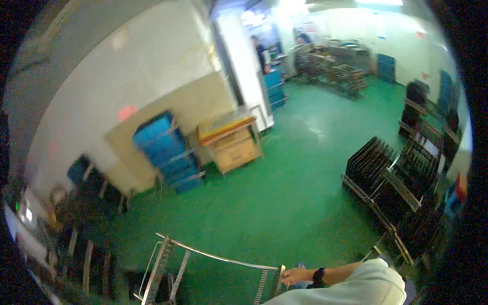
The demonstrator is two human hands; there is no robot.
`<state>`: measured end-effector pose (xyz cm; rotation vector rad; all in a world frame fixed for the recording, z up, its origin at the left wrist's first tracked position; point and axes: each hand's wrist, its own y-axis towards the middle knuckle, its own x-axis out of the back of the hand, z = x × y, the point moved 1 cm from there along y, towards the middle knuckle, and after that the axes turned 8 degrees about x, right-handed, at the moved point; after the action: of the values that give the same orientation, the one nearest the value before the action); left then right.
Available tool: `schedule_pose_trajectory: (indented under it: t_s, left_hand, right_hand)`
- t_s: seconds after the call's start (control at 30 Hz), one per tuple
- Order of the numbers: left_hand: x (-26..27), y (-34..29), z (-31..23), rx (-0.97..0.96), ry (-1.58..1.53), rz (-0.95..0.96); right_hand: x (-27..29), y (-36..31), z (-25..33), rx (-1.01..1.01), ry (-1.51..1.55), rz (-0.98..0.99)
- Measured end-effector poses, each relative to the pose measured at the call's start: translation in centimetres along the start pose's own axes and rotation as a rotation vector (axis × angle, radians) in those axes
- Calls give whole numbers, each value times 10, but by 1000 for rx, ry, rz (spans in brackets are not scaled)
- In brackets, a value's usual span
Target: Inspecting and organizing circuit board panels on an assembly line workspace.
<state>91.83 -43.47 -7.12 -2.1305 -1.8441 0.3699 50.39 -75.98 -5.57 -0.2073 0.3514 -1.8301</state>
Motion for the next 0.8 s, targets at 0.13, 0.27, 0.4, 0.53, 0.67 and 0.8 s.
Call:
schedule_pose_trajectory:
  t_s: [0.13,0.27,0.4,0.53,0.67,0.8]
  left_hand:
    - [-208,13,-76,-138,32,299]
    - [-329,-30,-120,-177,95,513]
    - [-447,-64,-157,-237,88,700]
    - [-606,-108,-188,149,13,770]
    - [-789,-84,-179,267,98,841]
    - [-966,-100,-161,243,97,1150]
  right_hand:
    - [112,-33,51,42,-147,-471]
    - [211,-71,100,-24,-55,-634]
    - [263,-86,111,7,14,-881]
    - [343,-91,97,60,91,-1096]
    - [438,-97,96,64,128,-1303]
    - [502,-116,98,120,204,-1426]
